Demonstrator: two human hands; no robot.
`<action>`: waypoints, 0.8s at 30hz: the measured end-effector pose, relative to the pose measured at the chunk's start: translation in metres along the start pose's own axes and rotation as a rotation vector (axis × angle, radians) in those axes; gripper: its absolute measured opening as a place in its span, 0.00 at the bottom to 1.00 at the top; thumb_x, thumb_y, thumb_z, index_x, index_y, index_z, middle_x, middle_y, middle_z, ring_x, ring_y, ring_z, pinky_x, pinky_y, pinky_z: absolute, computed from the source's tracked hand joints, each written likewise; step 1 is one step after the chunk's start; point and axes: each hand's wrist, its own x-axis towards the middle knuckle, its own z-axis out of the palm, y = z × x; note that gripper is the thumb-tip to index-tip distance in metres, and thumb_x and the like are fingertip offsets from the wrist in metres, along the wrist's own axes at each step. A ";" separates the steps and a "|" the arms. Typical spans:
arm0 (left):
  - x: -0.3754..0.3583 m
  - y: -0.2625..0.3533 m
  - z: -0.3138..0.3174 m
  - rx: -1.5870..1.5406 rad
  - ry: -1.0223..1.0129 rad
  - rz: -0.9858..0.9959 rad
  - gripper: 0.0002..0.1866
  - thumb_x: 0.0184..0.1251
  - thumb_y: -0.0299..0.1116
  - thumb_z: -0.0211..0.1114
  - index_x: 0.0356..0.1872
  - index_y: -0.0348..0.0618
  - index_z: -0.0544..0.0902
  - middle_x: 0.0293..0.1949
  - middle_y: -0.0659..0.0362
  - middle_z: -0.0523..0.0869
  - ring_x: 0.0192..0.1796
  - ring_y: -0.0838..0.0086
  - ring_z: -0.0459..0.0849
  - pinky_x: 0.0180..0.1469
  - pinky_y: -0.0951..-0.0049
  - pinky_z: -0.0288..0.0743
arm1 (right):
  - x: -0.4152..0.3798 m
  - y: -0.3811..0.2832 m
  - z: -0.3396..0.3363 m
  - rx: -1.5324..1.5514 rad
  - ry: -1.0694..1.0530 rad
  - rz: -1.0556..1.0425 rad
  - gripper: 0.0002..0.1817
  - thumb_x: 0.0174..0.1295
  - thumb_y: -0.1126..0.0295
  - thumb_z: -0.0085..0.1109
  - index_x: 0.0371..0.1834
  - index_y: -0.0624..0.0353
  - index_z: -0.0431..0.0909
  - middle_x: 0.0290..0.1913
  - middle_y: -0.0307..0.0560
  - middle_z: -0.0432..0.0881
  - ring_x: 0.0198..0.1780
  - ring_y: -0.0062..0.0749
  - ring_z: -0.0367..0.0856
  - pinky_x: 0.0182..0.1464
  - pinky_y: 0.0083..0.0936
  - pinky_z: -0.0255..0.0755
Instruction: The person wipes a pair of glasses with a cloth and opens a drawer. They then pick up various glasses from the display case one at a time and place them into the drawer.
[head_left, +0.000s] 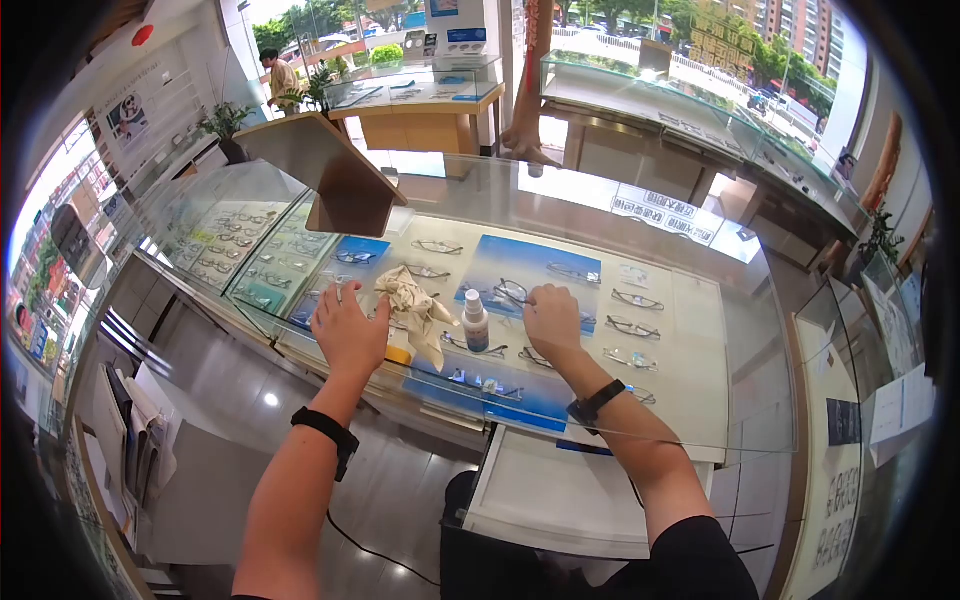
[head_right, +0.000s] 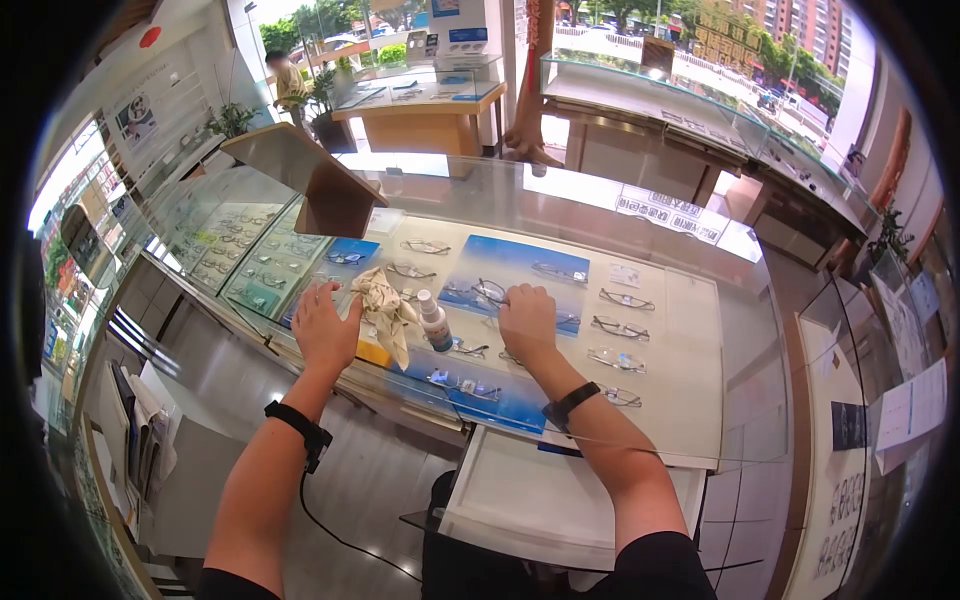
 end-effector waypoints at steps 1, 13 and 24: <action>0.001 0.000 -0.001 0.003 0.000 0.010 0.29 0.68 0.55 0.64 0.63 0.49 0.77 0.71 0.47 0.73 0.76 0.51 0.66 0.77 0.48 0.54 | 0.009 0.003 0.006 -0.014 0.009 0.014 0.04 0.59 0.70 0.60 0.34 0.56 0.82 0.39 0.48 0.81 0.47 0.48 0.78 0.51 0.45 0.70; 0.000 -0.004 0.001 0.074 0.021 0.071 0.25 0.71 0.49 0.66 0.62 0.48 0.76 0.69 0.49 0.75 0.76 0.54 0.67 0.75 0.51 0.57 | 0.086 0.029 0.079 -0.237 -0.033 0.190 0.08 0.59 0.68 0.61 0.32 0.49 0.91 0.46 0.45 0.82 0.55 0.43 0.76 0.60 0.45 0.65; 0.002 -0.001 -0.006 0.039 -0.105 0.027 0.28 0.70 0.48 0.65 0.66 0.47 0.74 0.74 0.46 0.71 0.79 0.50 0.62 0.78 0.49 0.51 | 0.110 0.046 0.112 -0.374 -0.005 0.218 0.06 0.57 0.66 0.66 0.28 0.44 0.92 0.43 0.44 0.83 0.55 0.43 0.77 0.64 0.45 0.63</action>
